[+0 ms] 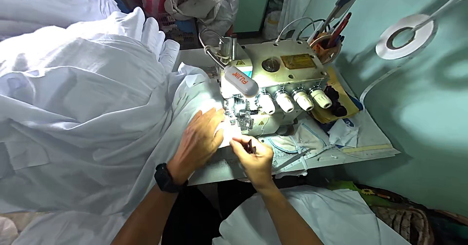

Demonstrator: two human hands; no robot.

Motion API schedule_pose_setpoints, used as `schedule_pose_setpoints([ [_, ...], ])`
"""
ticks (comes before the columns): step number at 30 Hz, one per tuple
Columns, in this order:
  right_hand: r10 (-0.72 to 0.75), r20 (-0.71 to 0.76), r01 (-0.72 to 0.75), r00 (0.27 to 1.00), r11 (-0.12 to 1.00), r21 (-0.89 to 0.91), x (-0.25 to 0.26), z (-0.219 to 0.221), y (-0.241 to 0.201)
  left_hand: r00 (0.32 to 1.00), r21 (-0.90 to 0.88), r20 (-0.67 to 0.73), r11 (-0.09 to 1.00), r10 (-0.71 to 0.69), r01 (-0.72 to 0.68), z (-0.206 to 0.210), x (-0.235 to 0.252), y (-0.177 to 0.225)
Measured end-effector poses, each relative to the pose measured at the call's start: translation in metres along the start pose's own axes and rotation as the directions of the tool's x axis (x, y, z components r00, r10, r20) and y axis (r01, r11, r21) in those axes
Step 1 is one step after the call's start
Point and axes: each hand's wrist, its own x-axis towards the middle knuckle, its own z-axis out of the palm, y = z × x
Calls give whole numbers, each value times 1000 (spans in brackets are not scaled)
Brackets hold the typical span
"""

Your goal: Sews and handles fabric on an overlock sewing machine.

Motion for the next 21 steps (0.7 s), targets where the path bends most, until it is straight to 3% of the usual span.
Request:
schedule_pose_setpoints([
  [4, -138, -44, 123, 989, 963, -240, 14, 6, 10, 1000, -25, 15, 999, -20, 21, -6, 22, -18],
  [9, -112, 66, 120, 991, 983, -139, -30, 4, 21, 995, -34, -9, 994, -100, 100, -5, 59, -37],
  [12, -91, 156, 132, 983, 953, -273, -69, 2, 47, 967, -62, -7, 966, -253, 252, -7, 77, -46],
  [14, -50, 207, 97, 977, 971, -221, -69, -2, 45, 923, -132, -59, 919, -381, 371, -5, 79, -51],
  [17, 111, 292, -91, 950, 992, -83, -40, -17, 22, 796, -246, -29, 776, -605, 581, -12, 57, -34],
  [19, 62, 316, 6, 947, 978, -209, -16, -27, 8, 749, -289, -21, 722, -662, 629, -15, 22, -10],
  [21, -74, 322, 201, 944, 902, -381, 5, -30, -4, 763, -313, 3, 724, -647, 615, -11, -16, 12],
])
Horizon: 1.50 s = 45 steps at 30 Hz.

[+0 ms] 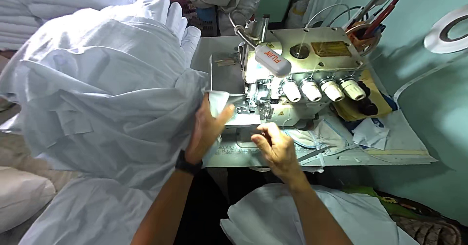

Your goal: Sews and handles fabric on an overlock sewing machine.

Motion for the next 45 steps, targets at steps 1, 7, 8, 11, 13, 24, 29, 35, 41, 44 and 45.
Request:
schedule_pose_setpoints([
  [1, -67, -3, 66, 998, 990, -123, 10, -4, -4, 999, 18, -28, 999, 32, -31, 4, -13, -5],
  [7, -129, 137, 183, 982, 830, -527, 55, 4, -42, 962, 218, -215, 968, 169, -121, 21, -45, -18],
  [8, -122, 146, 179, 982, 850, -495, 57, 8, -42, 959, 244, -222, 962, 177, -122, 22, -51, -18],
  [11, -162, 86, 182, 983, 922, -341, 46, 11, -29, 963, 190, -171, 966, 207, -173, 13, -81, -21],
  [13, -216, 19, 216, 976, 958, -187, 31, 12, -27, 976, -7, -98, 981, 194, -195, -4, -107, -26],
  [24, -59, 7, 57, 998, 981, 186, -58, 50, -19, 893, -677, 81, 682, 442, -277, -40, -189, -79],
  [29, -4, -27, 7, 1000, 992, 123, -77, 59, -13, 900, -655, 102, 709, 424, -260, -41, -195, -77],
  [35, -83, -35, 84, 996, 995, 47, -85, 64, -16, 857, -661, 203, 712, 473, -237, -41, -197, -76],
  [41, 28, 132, -77, 991, 918, 388, -60, 27, -28, 728, -557, 483, 812, 486, -172, -74, -202, -66],
  [44, -19, 380, -243, 925, 738, 629, -41, 5, -23, 771, -511, 420, 827, 478, -234, -106, -199, -57],
  [45, -140, 432, -231, 891, 679, 697, -36, 5, -23, 795, -497, 374, 827, 478, -263, -118, -198, -53],
])
